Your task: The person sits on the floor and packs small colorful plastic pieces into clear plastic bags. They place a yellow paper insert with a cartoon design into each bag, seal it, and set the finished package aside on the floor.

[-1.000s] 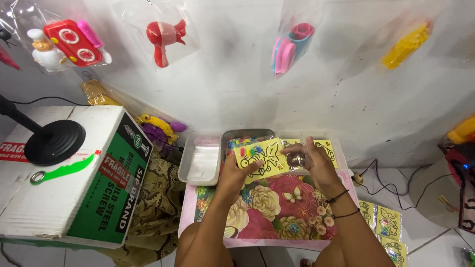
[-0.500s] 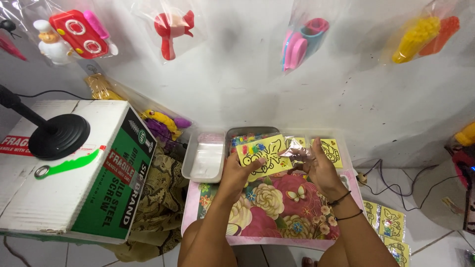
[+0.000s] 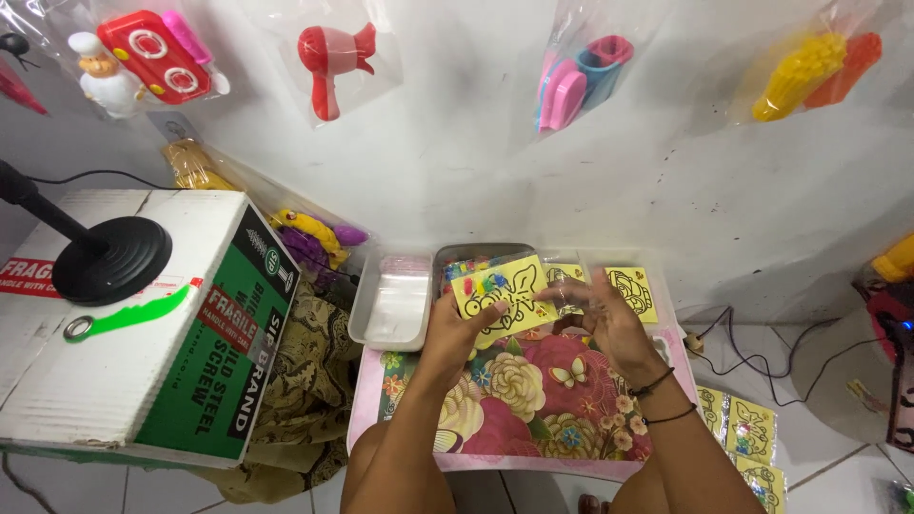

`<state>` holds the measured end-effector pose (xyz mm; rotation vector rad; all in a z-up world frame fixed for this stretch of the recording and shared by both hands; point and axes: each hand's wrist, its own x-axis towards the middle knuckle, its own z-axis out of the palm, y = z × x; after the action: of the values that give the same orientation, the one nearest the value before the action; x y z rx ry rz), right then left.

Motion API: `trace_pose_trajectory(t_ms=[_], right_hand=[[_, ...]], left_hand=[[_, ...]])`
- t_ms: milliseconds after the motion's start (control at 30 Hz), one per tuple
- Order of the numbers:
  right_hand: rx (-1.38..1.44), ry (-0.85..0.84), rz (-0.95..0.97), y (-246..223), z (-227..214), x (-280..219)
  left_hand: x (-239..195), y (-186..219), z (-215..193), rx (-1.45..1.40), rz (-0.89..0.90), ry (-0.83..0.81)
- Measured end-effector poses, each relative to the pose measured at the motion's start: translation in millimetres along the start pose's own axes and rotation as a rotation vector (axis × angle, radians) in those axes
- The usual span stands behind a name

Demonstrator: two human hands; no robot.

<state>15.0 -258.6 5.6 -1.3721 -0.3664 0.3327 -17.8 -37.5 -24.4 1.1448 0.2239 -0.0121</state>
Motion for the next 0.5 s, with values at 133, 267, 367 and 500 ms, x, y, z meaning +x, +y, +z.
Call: trace_pose_trajectory(t_ms=[133,267,367,500], right_hand=[[-0.025,-0.03,-0.001,-2.8,-0.9,2.4],[-0.063,-0.05,0.014,3.3,-5.8,3.4],[-0.07,-0.07,0.02,5.0,-7.4,3.0],[-0.122,-0.13,-0.003,13.6,-13.5,4.6]], left_hand=[[0.9,-0.2,-0.1,0.013,-0.013,0.011],[1.3,0.5,1.5,0.027,-0.019,0.009],[1.9,-0.6,1.5,0.024,-0.02,0.013],[-3.5,2.4,4.6,0.005,-0.002,0.017]])
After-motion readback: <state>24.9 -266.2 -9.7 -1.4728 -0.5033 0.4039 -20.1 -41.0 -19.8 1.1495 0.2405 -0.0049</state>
